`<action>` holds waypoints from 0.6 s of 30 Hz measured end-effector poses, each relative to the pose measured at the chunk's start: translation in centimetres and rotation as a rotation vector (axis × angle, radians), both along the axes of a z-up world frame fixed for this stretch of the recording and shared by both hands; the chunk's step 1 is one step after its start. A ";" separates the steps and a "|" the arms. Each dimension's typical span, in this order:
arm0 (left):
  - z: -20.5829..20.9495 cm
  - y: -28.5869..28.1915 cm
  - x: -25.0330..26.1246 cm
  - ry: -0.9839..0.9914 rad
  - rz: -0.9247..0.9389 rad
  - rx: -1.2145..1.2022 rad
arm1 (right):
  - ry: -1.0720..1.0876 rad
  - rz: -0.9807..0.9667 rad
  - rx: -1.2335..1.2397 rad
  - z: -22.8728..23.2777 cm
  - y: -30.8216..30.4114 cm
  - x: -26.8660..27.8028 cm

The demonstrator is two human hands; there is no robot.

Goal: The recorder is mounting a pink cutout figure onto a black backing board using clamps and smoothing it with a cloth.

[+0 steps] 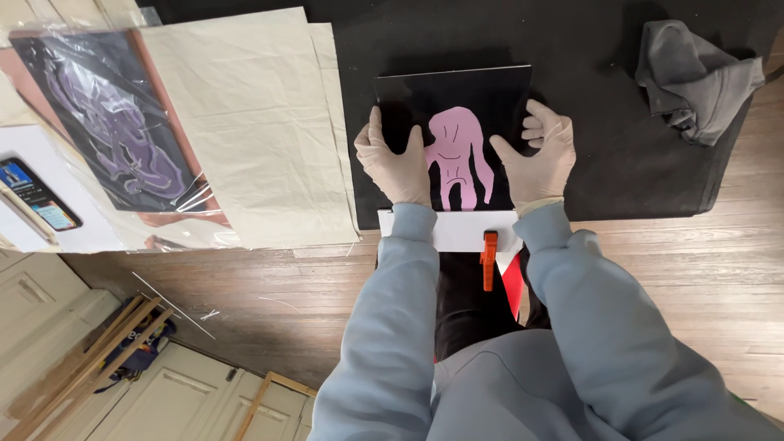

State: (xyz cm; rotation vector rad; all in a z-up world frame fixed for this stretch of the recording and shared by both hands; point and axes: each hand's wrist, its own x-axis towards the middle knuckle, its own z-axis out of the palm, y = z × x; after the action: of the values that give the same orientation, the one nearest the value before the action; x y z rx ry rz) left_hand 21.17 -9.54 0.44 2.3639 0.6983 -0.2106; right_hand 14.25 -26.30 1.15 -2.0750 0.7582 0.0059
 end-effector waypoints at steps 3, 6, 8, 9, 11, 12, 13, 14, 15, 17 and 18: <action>1.0 -0.1 0.4 0.040 -0.032 0.011 | 0.015 -0.007 0.033 0.2 -0.1 0.2; 2.0 0.9 -0.3 -0.027 -0.179 -0.058 | 0.026 -0.012 0.060 0.4 -0.3 0.2; 1.3 2.2 -1.8 -0.100 -0.283 -0.084 | 0.025 0.004 0.057 0.4 -0.4 0.4; 0.9 2.7 -2.5 -0.168 -0.395 -0.112 | 0.027 0.012 0.051 0.3 -0.5 0.4; 1.2 2.2 -2.3 -0.136 -0.420 -0.054 | 0.048 0.036 0.035 0.8 -0.8 0.6; 1.5 2.2 -2.2 -0.109 -0.446 0.010 | 0.061 0.060 0.025 1.0 -0.8 0.7; 1.7 2.4 -2.6 -0.105 -0.435 0.017 | 0.064 0.071 0.032 1.2 -0.6 0.5; 1.5 2.1 -2.4 -0.051 -0.412 0.005 | 0.066 0.076 0.030 1.2 -0.8 0.7; 1.4 1.8 -2.2 0.002 -0.389 -0.007 | 0.068 0.082 0.028 1.1 -1.0 0.9; 1.7 1.7 -2.3 -0.016 -0.395 0.004 | 0.072 0.090 0.035 1.3 -1.0 0.7; 1.9 1.6 -2.2 -0.043 -0.407 0.016 | 0.066 0.093 0.042 1.4 -1.0 0.7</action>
State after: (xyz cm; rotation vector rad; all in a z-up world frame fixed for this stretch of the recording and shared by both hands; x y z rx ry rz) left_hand 19.00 -7.91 2.37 2.4975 0.1918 -0.3276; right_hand 14.99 -27.29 2.59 -2.0772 0.6953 0.1415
